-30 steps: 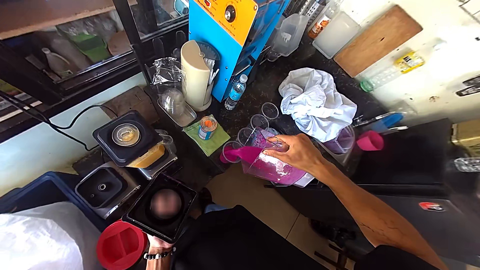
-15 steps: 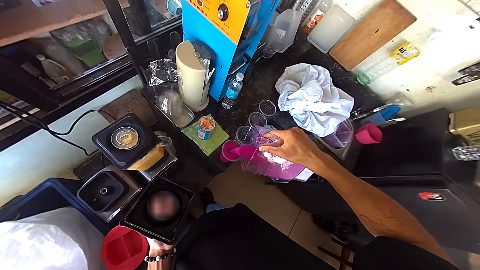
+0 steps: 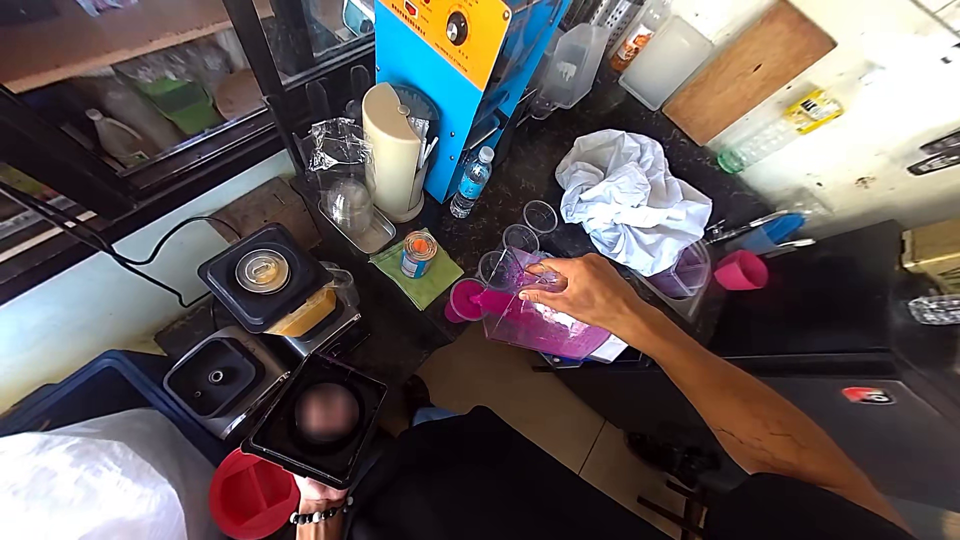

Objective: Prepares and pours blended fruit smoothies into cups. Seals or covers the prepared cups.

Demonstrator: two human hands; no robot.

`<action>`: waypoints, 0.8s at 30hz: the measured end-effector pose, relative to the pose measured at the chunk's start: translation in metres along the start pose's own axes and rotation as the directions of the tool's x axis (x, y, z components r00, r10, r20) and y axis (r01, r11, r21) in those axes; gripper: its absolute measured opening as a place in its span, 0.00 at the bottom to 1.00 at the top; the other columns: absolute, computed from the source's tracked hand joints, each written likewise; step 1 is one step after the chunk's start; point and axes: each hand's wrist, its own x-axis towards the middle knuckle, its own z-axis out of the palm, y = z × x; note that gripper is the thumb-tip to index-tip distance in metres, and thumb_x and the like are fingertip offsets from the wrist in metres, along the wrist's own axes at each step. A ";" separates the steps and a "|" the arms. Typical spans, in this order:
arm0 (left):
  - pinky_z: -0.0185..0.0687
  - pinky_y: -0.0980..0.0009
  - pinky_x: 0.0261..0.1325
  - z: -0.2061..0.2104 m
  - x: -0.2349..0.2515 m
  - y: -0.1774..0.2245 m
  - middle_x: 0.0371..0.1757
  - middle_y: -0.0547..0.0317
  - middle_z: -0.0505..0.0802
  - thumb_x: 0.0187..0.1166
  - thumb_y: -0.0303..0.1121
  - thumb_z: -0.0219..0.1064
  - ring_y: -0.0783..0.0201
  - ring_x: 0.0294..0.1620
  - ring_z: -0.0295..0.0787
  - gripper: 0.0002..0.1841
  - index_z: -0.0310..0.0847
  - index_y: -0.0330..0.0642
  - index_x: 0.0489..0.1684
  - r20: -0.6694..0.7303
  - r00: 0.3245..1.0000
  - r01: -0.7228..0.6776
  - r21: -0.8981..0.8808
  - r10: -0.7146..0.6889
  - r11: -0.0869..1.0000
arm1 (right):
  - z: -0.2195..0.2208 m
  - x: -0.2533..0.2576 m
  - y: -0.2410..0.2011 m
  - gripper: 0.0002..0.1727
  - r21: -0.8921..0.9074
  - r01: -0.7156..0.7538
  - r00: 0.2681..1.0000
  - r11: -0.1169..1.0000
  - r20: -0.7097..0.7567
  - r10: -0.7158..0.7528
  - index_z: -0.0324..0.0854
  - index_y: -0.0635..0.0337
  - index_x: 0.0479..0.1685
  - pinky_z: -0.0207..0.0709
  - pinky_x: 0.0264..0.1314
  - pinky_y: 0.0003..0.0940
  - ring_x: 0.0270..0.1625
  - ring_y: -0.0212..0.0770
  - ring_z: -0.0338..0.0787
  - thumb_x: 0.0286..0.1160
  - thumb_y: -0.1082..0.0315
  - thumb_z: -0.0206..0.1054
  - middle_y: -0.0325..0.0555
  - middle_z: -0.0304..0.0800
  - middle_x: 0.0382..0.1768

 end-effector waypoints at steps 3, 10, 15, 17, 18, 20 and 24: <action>0.94 0.63 0.42 -0.002 -0.001 0.002 0.39 0.60 0.98 0.81 0.70 0.38 0.64 0.43 0.97 0.37 0.92 0.57 0.36 0.009 1.000 0.011 -0.009 -0.011 1.000 | 0.000 0.000 -0.004 0.25 -0.014 -0.011 1.000 1.000 0.002 0.011 0.93 0.47 0.54 0.78 0.29 0.49 0.24 0.42 0.85 0.69 0.39 0.75 0.41 0.88 0.23; 0.95 0.62 0.43 -0.010 -0.001 0.005 0.40 0.58 0.98 0.82 0.70 0.36 0.64 0.44 0.97 0.38 0.92 0.56 0.37 0.037 0.999 0.021 -0.061 -0.019 0.998 | 0.006 -0.007 -0.010 0.25 -0.022 -0.041 0.999 0.999 -0.023 0.041 0.93 0.48 0.54 0.78 0.31 0.51 0.25 0.44 0.85 0.68 0.40 0.75 0.43 0.89 0.24; 0.95 0.62 0.45 -0.012 -0.005 0.012 0.43 0.58 0.98 0.78 0.70 0.46 0.63 0.46 0.97 0.34 0.93 0.55 0.41 0.101 0.995 0.004 -0.096 0.006 0.995 | 0.019 -0.032 0.001 0.30 0.148 -0.172 0.973 0.974 -0.129 0.191 0.90 0.50 0.62 0.84 0.45 0.57 0.37 0.48 0.92 0.69 0.39 0.74 0.50 0.95 0.39; 0.95 0.62 0.44 -0.018 -0.007 0.017 0.42 0.58 0.98 0.76 0.72 0.47 0.63 0.45 0.97 0.35 0.92 0.55 0.41 0.095 0.995 0.002 -0.096 0.007 0.995 | 0.029 -0.048 0.009 0.31 0.259 -0.228 0.943 0.939 -0.182 0.279 0.88 0.53 0.63 0.86 0.42 0.49 0.34 0.42 0.91 0.69 0.39 0.73 0.50 0.95 0.42; 0.95 0.62 0.44 -0.021 -0.008 0.020 0.42 0.58 0.98 0.77 0.72 0.45 0.64 0.45 0.97 0.35 0.92 0.56 0.40 0.086 0.996 -0.007 -0.093 0.015 0.996 | 0.036 -0.057 0.011 0.31 0.332 -0.242 0.924 0.912 -0.209 0.321 0.87 0.56 0.63 0.85 0.38 0.42 0.31 0.38 0.90 0.70 0.42 0.74 0.49 0.95 0.42; 0.95 0.63 0.43 -0.025 -0.013 0.028 0.41 0.58 0.98 0.79 0.71 0.43 0.64 0.44 0.97 0.35 0.92 0.55 0.38 0.067 0.997 -0.032 -0.101 0.039 0.994 | 0.052 -0.072 0.008 0.30 0.513 -0.256 0.874 0.820 -0.239 0.422 0.84 0.62 0.65 0.79 0.25 0.30 0.23 0.30 0.83 0.70 0.50 0.75 0.45 0.93 0.37; 0.95 0.64 0.42 -0.026 -0.024 0.052 0.40 0.61 0.98 0.81 0.71 0.38 0.65 0.44 0.97 0.37 0.91 0.57 0.37 0.031 0.995 -0.090 -0.099 0.094 0.991 | 0.082 -0.101 -0.021 0.29 0.761 -0.199 0.755 0.617 -0.282 0.592 0.78 0.67 0.70 0.69 0.14 0.23 0.14 0.26 0.72 0.71 0.62 0.76 0.40 0.87 0.31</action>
